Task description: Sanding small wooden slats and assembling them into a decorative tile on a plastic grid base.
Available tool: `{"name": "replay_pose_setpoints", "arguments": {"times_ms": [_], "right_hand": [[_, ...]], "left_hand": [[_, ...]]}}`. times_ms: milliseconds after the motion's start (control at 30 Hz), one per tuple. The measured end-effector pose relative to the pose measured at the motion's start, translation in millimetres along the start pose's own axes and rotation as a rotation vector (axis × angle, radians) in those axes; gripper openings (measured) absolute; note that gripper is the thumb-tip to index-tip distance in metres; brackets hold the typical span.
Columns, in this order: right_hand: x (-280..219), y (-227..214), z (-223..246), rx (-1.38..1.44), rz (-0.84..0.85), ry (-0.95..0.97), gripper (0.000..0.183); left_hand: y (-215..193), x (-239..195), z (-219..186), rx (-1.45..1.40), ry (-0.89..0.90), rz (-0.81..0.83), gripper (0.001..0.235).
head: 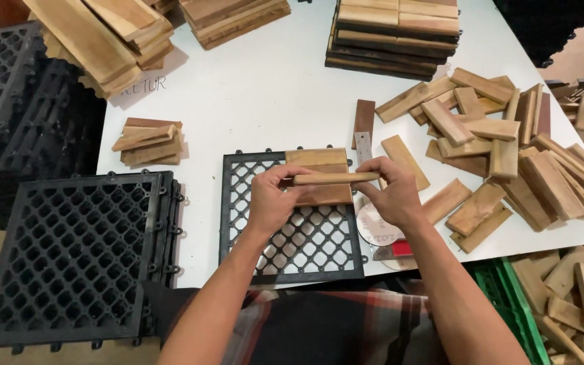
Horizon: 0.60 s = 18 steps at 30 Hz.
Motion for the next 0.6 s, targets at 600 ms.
{"name": "replay_pose_setpoints", "arguments": {"times_ms": [600], "right_hand": [[-29,10,-17,-0.017,0.110,0.167,0.036]], "left_hand": [[-18,-38,10,0.151,-0.087,0.034,0.033]]}}
Point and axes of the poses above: each hand's wrist, its own x-axis towards the middle knuckle, its own y-axis out of the palm, z = x × y, the point moved 10 cm from there along x, towards the middle knuckle, and after that the axes turned 10 degrees about y, right-handed, at the moved point
